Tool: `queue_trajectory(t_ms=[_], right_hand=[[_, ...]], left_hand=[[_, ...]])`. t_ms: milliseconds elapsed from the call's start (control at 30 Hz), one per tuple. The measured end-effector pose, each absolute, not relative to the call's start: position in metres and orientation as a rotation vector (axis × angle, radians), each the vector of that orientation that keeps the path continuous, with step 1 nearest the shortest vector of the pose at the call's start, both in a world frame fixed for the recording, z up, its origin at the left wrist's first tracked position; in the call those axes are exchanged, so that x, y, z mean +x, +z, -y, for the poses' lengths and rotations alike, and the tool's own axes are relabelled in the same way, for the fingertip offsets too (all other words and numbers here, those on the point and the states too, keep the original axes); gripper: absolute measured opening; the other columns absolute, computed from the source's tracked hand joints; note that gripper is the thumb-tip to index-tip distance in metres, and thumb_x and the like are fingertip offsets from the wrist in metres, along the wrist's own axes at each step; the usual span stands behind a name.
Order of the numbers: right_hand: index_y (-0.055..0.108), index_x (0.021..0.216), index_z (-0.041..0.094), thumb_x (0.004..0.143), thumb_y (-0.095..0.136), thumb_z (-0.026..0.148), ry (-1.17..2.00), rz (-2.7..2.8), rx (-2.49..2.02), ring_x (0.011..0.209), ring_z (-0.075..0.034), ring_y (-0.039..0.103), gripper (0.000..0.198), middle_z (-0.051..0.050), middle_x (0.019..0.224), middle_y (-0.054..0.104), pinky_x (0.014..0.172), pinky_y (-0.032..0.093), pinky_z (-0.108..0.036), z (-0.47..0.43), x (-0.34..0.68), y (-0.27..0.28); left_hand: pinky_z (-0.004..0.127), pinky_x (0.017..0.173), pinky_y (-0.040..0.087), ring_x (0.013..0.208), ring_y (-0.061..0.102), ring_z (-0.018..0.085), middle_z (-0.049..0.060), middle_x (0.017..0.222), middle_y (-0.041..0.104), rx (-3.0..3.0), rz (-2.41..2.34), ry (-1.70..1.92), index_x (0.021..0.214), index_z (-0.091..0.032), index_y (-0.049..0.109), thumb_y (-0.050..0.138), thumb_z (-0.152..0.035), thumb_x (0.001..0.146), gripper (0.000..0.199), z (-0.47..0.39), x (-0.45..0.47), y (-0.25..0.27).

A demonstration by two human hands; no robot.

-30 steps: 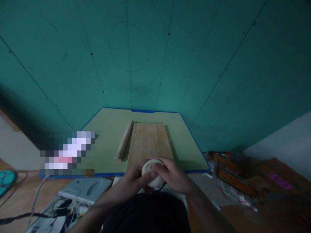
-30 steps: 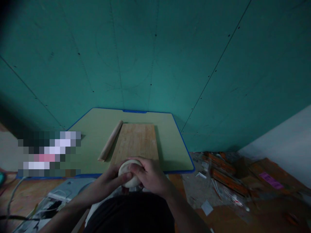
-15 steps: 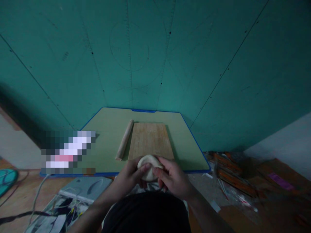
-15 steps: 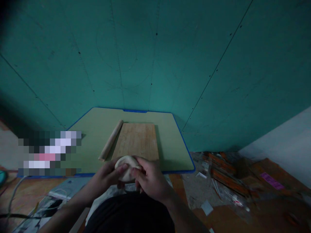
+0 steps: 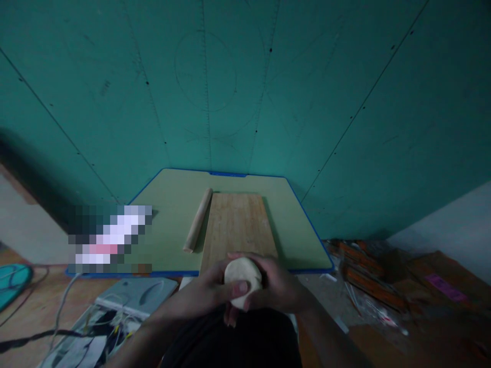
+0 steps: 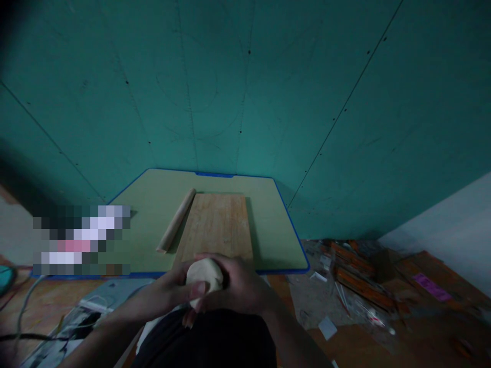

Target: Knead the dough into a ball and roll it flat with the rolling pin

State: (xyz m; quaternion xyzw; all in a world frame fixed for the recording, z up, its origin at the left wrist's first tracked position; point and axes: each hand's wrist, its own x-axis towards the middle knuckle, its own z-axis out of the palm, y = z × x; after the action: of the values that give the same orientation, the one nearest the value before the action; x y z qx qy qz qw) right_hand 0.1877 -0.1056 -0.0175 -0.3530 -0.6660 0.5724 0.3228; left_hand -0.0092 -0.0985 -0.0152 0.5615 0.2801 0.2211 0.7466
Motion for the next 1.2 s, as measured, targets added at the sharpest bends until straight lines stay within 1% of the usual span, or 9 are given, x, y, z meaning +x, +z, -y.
queue_trajectory(t_ms=[100, 200, 333, 467, 600, 700, 833, 967, 1200], right_hand=[[0.066, 0.131, 0.019, 0.079, 0.076, 0.059, 1.432, 1.753, -0.991, 0.099, -0.024, 0.069, 0.066, -0.008, 0.108, 0.074, 0.085, 0.054, -0.034, 0.104, 0.188, -0.017], [0.069, 0.126, 0.017, 0.09, 0.063, 0.061, 1.413, 1.719, -1.072, 0.105, -0.026, 0.068, 0.058, -0.009, 0.108, 0.074, 0.089, 0.054, -0.036, 0.102, 0.189, -0.013], [0.071, 0.124, 0.021, 0.099, 0.045, 0.063, 1.207, 1.701, -1.055, 0.12, -0.025, 0.061, 0.055, -0.011, 0.126, 0.069, 0.106, 0.044, -0.039, 0.102, 0.184, -0.008], [0.071, 0.122, 0.024, 0.1, 0.04, 0.063, 1.127, 1.441, -0.97, 0.117, -0.023, 0.062, 0.054, -0.008, 0.125, 0.069, 0.104, 0.045, -0.036, 0.106, 0.166, -0.012], [0.073, 0.114, 0.025, 0.1, 0.039, 0.064, 1.152, 1.231, -0.953, 0.106, -0.022, 0.065, 0.055, -0.007, 0.115, 0.072, 0.096, 0.05, -0.034, 0.112, 0.155, -0.017], [0.066, 0.123, 0.028, 0.088, 0.064, 0.063, 1.242, 1.288, -0.798, 0.109, -0.023, 0.065, 0.05, -0.006, 0.124, 0.069, 0.095, 0.052, -0.035, 0.114, 0.158, -0.013], [0.064, 0.123, 0.03, 0.07, 0.087, 0.051, 1.39, 1.322, -0.655, 0.112, -0.025, 0.066, 0.061, -0.007, 0.131, 0.067, 0.095, 0.054, -0.039, 0.111, 0.166, -0.008], [0.07, 0.109, 0.024, 0.076, 0.083, 0.048, 1.236, 1.373, -0.763, 0.102, -0.024, 0.071, 0.042, -0.008, 0.112, 0.074, 0.09, 0.056, -0.038, 0.107, 0.168, -0.009], [0.076, 0.087, 0.023, 0.091, 0.069, 0.041, 0.96, 1.423, -0.893, 0.077, -0.015, 0.071, 0.02, -0.002, 0.081, 0.075, 0.068, 0.054, -0.024, 0.108, 0.164, -0.006]], left_hand=[[0.022, 0.047, 0.043, 0.048, 0.053, 0.01, 0.0, 0.062, 0.06, 1.216, -0.711, 0.537, 0.089, -0.015, 0.06, 0.065, -0.076, 0.077, 0.062, 0.103, -0.004, -0.024], [0.024, 0.049, 0.044, 0.049, 0.053, 0.011, 0.0, 0.066, 0.06, 1.162, -0.723, 0.572, 0.099, -0.015, 0.059, 0.057, -0.081, 0.078, 0.069, 0.109, -0.002, -0.025], [0.029, 0.066, 0.052, 0.079, 0.065, 0.019, 0.006, 0.105, 0.067, 1.321, -0.774, 0.631, 0.136, -0.022, 0.046, 0.085, -0.053, 0.065, 0.086, 0.119, 0.0, -0.009], [0.038, 0.087, 0.053, 0.107, 0.066, 0.028, 0.009, 0.119, 0.068, 1.57, -1.068, 0.79, 0.142, -0.024, 0.039, 0.084, -0.035, 0.068, 0.087, 0.122, 0.009, 0.0], [0.04, 0.078, 0.056, 0.097, 0.072, 0.033, 0.012, 0.111, 0.074, 1.771, -1.199, 0.85, 0.145, -0.023, 0.041, 0.081, -0.045, 0.071, 0.087, 0.116, 0.008, -0.01], [0.035, 0.067, 0.056, 0.084, 0.074, 0.031, 0.013, 0.106, 0.076, 1.907, -1.169, 0.89, 0.145, -0.02, 0.046, 0.072, -0.048, 0.08, 0.075, 0.112, -0.001, -0.017], [0.032, 0.059, 0.055, 0.07, 0.074, 0.027, 0.014, 0.098, 0.078, 2.052, -1.127, 0.952, 0.141, -0.017, 0.054, 0.063, -0.044, 0.086, 0.062, 0.111, -0.005, -0.017], [0.032, 0.063, 0.057, 0.079, 0.076, 0.028, 0.015, 0.101, 0.078, 2.06, -1.066, 0.992, 0.136, -0.016, 0.06, 0.061, -0.044, 0.089, 0.055, 0.113, 0.0, -0.014], [0.027, 0.062, 0.057, 0.07, 0.074, 0.022, 0.013, 0.091, 0.079, 2.0, -0.993, 1.081, 0.12, -0.014, 0.07, 0.065, -0.044, 0.09, 0.042, 0.115, 0.005, -0.018]])
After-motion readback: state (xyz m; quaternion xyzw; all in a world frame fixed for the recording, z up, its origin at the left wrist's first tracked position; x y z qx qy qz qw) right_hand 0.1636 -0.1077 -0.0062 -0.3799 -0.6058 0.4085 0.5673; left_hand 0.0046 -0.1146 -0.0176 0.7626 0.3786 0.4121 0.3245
